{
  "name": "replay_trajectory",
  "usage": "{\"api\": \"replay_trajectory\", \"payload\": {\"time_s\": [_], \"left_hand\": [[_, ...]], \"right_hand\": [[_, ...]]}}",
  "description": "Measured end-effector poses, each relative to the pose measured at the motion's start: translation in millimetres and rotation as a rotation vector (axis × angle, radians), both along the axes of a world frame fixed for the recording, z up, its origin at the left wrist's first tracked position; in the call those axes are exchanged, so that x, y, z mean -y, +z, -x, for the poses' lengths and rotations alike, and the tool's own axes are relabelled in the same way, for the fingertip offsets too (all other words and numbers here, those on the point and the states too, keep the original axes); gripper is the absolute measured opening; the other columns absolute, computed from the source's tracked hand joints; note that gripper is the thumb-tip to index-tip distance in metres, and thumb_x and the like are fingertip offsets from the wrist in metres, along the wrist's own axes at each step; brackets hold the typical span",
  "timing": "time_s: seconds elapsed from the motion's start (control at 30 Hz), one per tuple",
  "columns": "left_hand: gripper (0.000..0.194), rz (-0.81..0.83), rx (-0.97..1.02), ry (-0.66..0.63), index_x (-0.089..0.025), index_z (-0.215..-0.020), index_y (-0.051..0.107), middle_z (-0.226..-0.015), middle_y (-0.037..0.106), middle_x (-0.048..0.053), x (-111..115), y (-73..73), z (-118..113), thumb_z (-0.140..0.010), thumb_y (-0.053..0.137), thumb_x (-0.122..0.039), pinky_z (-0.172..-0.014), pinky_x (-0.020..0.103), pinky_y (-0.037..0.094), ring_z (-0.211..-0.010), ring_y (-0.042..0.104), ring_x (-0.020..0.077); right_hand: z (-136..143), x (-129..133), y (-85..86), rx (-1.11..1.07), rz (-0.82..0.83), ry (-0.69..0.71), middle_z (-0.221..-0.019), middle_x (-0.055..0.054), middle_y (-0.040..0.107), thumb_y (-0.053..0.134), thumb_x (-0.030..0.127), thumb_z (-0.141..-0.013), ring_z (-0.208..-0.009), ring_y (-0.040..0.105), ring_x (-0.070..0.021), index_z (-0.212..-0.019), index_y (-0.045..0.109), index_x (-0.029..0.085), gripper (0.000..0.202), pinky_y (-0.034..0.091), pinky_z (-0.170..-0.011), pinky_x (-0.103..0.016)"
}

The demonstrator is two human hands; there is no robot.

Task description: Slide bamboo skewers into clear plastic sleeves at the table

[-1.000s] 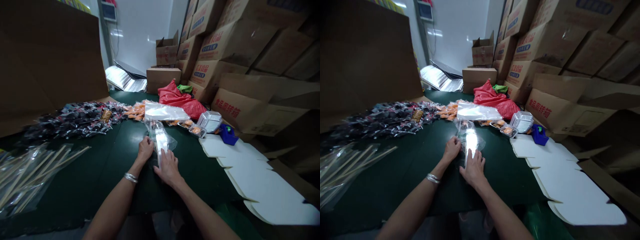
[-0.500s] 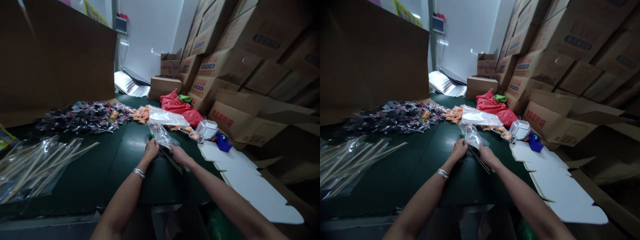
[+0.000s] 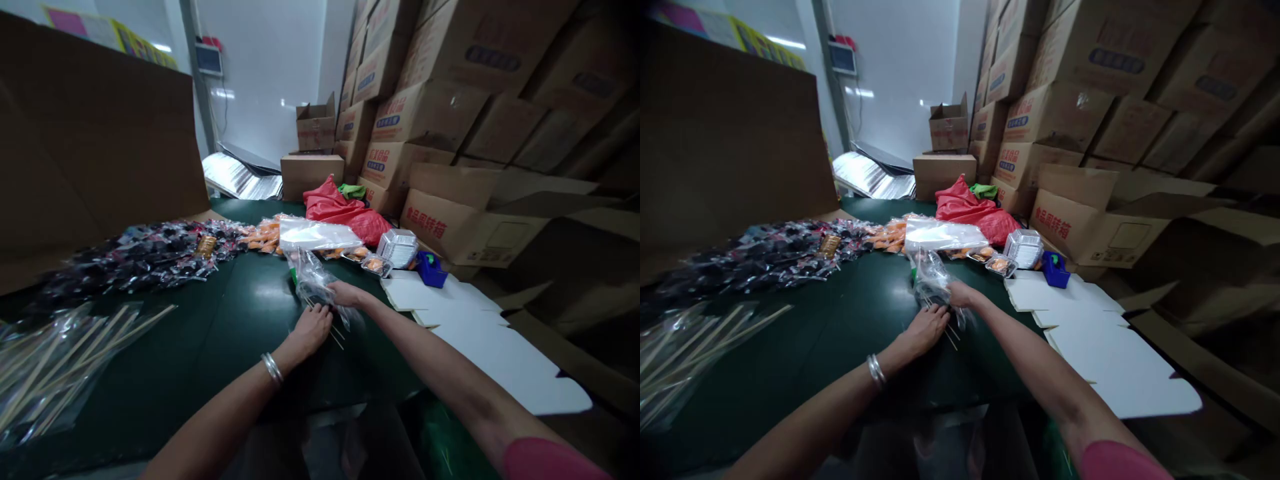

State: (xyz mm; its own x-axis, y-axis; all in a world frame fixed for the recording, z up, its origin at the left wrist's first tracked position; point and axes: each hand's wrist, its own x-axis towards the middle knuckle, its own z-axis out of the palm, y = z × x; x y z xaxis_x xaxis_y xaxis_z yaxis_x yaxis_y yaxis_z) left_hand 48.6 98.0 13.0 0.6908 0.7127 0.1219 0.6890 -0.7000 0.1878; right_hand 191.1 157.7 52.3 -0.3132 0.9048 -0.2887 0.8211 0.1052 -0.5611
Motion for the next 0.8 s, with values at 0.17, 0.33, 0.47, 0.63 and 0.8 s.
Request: {"api": "replay_trajectory", "payload": {"time_s": [0.17, 0.33, 0.47, 0.63, 0.8], "left_hand": [[0.021, -0.119, -0.166, -0.192, -0.014, -0.086, 0.062, -0.083, 0.064, 0.011, -13, -9.5, 2, -0.090, 0.042, -0.018, -0.074, 0.036, 0.037, -0.085, 0.053, 0.0239], [0.015, -0.205, -0.220, -0.344, -0.016, -0.085, 0.060, -0.081, 0.063, 0.007, -23, -2.6, 13, -0.090, 0.046, -0.019, -0.069, 0.033, 0.036, -0.081, 0.054, 0.0206], [0.014, -0.253, -0.229, -0.401, -0.016, -0.079, 0.060, -0.084, 0.063, 0.008, -28, 3.7, 12, -0.088, 0.049, -0.015, -0.066, 0.032, 0.037, -0.083, 0.054, 0.0208], [0.015, -0.251, -0.235, -0.465, -0.016, -0.084, 0.061, -0.076, 0.064, 0.005, -31, 5.4, 17, -0.088, 0.046, -0.012, -0.063, 0.029, 0.039, -0.073, 0.055, 0.0180], [0.025, -0.177, -0.005, -0.221, -0.017, -0.103, 0.056, -0.097, 0.064, 0.006, -37, 4.8, 31, -0.084, 0.043, -0.006, -0.079, 0.029, 0.045, -0.091, 0.057, 0.0184]], "right_hand": [[-8, 2, -1.3, -0.042, 0.001, 0.035, -0.065, 0.001, 0.065, 0.056, 0.001, -0.066, -0.058, 0.059, -0.0145, -0.080, 0.068, 0.015, 0.023, 0.047, -0.052, -0.021], [-8, 2, -3.4, -0.008, -0.017, 0.042, -0.061, 0.002, 0.062, 0.060, 0.001, -0.063, -0.058, 0.057, -0.0143, -0.082, 0.069, 0.015, 0.025, 0.046, -0.054, -0.022], [-5, 1, 1.1, 0.052, -0.022, 0.065, -0.060, 0.002, 0.062, 0.056, -0.001, -0.063, -0.057, 0.056, -0.0139, -0.081, 0.069, 0.014, 0.027, 0.044, -0.053, -0.021], [-5, 4, 5.9, 0.100, -0.052, 0.094, -0.066, 0.001, 0.063, 0.057, 0.000, -0.064, -0.062, 0.056, -0.0143, -0.084, 0.068, 0.015, 0.027, 0.040, -0.052, -0.020], [-6, 1, 3.2, 0.126, -0.034, 0.134, -0.074, 0.000, 0.066, 0.063, 0.006, -0.063, -0.066, 0.057, -0.0152, -0.091, 0.068, 0.014, 0.030, 0.042, -0.057, -0.020]]}}
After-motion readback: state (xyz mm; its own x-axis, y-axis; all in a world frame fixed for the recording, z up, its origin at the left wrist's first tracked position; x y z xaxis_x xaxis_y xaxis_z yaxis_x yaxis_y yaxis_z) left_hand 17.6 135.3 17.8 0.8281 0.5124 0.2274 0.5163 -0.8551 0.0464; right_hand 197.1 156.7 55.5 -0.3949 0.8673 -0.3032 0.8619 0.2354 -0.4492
